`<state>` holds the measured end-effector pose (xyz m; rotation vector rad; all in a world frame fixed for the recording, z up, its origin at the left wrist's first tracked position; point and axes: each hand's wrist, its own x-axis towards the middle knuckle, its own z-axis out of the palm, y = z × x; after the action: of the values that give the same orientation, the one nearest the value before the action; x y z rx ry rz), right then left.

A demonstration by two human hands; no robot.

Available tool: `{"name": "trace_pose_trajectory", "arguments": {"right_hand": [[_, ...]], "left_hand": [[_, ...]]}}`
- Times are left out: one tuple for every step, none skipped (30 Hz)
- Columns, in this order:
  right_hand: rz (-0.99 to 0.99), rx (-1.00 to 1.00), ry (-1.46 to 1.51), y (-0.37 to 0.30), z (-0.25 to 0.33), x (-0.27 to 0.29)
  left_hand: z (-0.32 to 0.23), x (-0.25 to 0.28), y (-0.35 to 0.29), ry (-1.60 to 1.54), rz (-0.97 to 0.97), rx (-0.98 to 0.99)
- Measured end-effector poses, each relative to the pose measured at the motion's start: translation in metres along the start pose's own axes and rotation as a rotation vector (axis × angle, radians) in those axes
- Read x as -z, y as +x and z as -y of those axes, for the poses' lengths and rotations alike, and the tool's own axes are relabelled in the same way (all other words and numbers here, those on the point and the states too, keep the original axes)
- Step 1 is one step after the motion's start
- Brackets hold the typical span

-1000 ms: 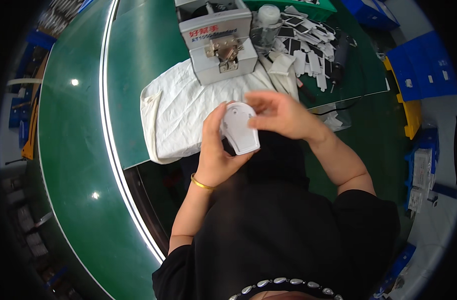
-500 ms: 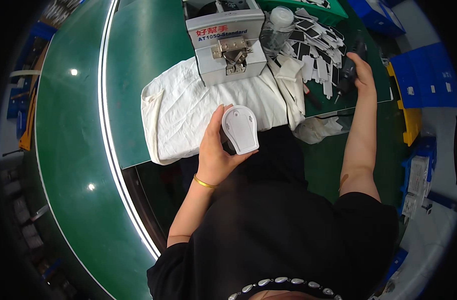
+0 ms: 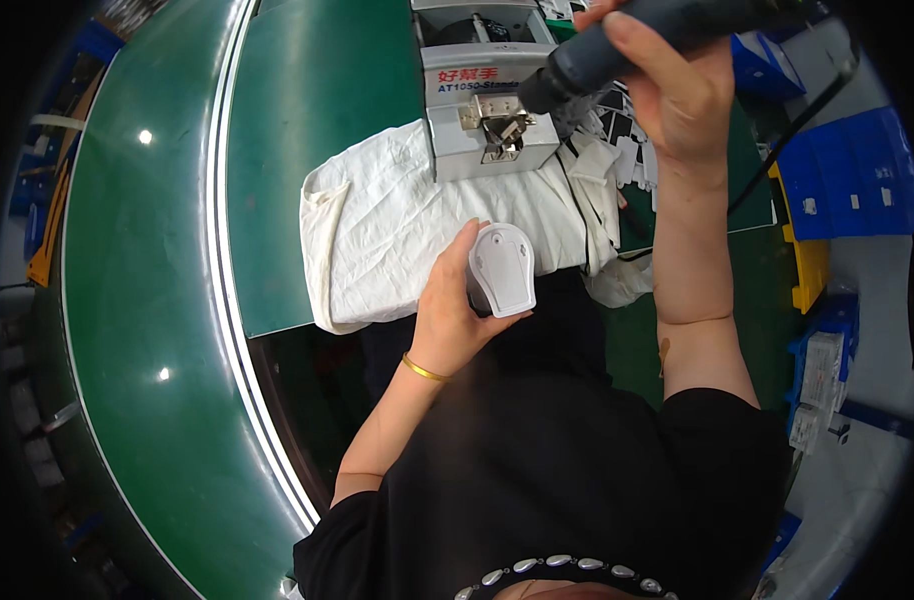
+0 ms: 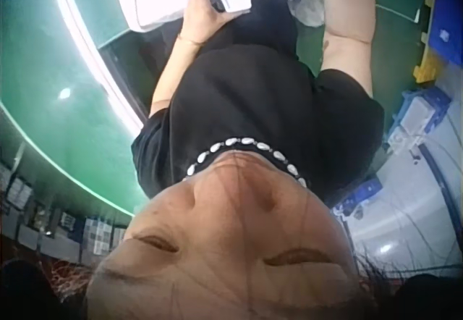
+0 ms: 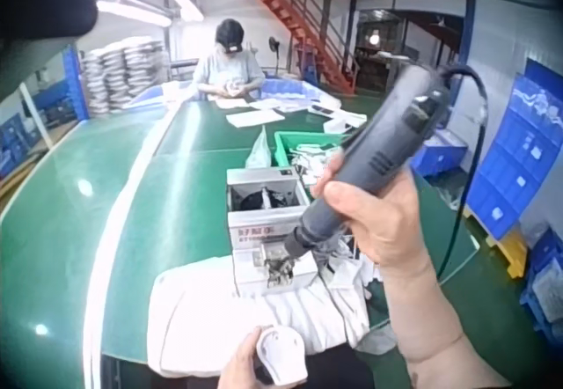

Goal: Assembling plastic housings for electronic components using an electric screwdriver and hand tools.

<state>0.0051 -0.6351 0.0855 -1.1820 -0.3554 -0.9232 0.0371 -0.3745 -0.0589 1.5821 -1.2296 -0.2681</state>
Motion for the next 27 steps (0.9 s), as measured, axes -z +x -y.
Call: {"name": "trace_pose_trajectory", "arguments": {"right_hand": [[-0.237, -0.148, -0.484, -0.002, 0.02, -0.04], [-0.155, -0.147, -0.547, -0.001, 0.022, -0.046], [0.287, 0.123, 0.014, 0.009, -0.011, -0.008], [0.353, 0.099, -0.026, 0.011, -0.018, -0.009], [0.417, 0.08, -0.086, 0.013, -0.017, -0.011], [0.419, 0.072, -0.085, 0.011, -0.007, -0.027], [0.247, -0.203, -0.217, 0.008, 0.015, -0.057], [0.07, -0.471, -0.347, 0.005, 0.027, -0.074], [0.072, -0.474, -0.352, 0.005, 0.027, -0.078], [0.041, -0.471, -0.604, 0.005, 0.026, -0.081], [0.01, -0.463, -0.855, 0.006, 0.024, -0.084], [0.018, -0.188, -1.156, 0.006, 0.017, -0.083], [0.02, -0.186, -1.162, 0.007, 0.011, -0.073], [-0.035, -0.193, -1.058, 0.009, 0.006, -0.061], [-0.084, -0.201, -0.948, 0.012, 0.001, -0.06], [-0.187, -0.249, -0.609, 0.011, -0.004, -0.068], [-0.181, -0.25, -0.608, 0.01, -0.004, -0.069], [-0.253, -0.272, -0.596, 0.008, -0.004, -0.069], [-0.327, -0.294, -0.585, 0.006, -0.004, -0.068], [-0.322, -0.294, -0.586, 0.001, -0.003, -0.062], [-0.237, -0.236, -0.559, -0.008, -0.004, -0.052], [-0.151, -0.178, -0.533, -0.015, -0.004, -0.043], [-0.067, -0.12, -0.508, -0.018, -0.003, -0.037], [-0.068, -0.093, -0.461, -0.025, -0.001, -0.054], [-0.098, -0.11, -0.411, -0.034, 0.004, -0.07], [-0.055, -0.129, -0.51, -0.042, 0.012, -0.078], [-0.011, -0.148, -0.607, -0.049, 0.019, -0.084]], "left_hand": [[0.0, 0.001, 0.0, -0.005, -0.011, 0.001], [0.0, 0.0, 0.001, -0.02, 0.001, -0.006], [-0.002, -0.003, 0.003, -0.041, 0.023, -0.021], [0.0, -0.002, 0.001, -0.038, 0.012, -0.007], [0.0, -0.002, 0.001, -0.04, 0.008, -0.018], [0.003, -0.002, 0.0, -0.037, 0.001, -0.024], [0.004, -0.002, -0.002, -0.04, -0.006, -0.018], [0.007, -0.001, -0.003, -0.034, -0.018, -0.045], [0.008, -0.002, -0.003, -0.034, -0.027, -0.074], [0.009, -0.003, -0.003, -0.038, -0.031, -0.074], [0.01, -0.003, -0.003, -0.051, -0.038, -0.073], [0.009, -0.004, -0.002, -0.069, -0.039, -0.077], [0.008, -0.003, -0.001, -0.074, -0.041, -0.081], [0.004, -0.001, 0.002, -0.031, 0.009, -0.088], [0.003, 0.001, 0.003, 0.016, 0.053, -0.089], [0.004, 0.001, 0.003, 0.017, 0.047, -0.088], [0.004, 0.0, 0.002, 0.03, 0.045, -0.094], [0.004, 0.0, 0.001, 0.042, 0.043, -0.101], [0.005, 0.0, 0.001, 0.041, 0.038, -0.101], [0.005, -0.001, 0.0, 0.03, 0.039, -0.099], [0.005, -0.001, 0.0, 0.022, 0.043, -0.095], [0.005, -0.001, 0.001, 0.021, 0.04, -0.097], [0.004, -0.001, 0.001, 0.017, 0.047, -0.094], [0.004, -0.001, 0.001, 0.013, 0.054, -0.088], [0.005, 0.0, 0.0, 0.015, 0.05, -0.083], [0.006, -0.001, 0.001, 0.01, 0.052, -0.085], [0.006, -0.001, 0.0, 0.005, 0.053, -0.085]]}}
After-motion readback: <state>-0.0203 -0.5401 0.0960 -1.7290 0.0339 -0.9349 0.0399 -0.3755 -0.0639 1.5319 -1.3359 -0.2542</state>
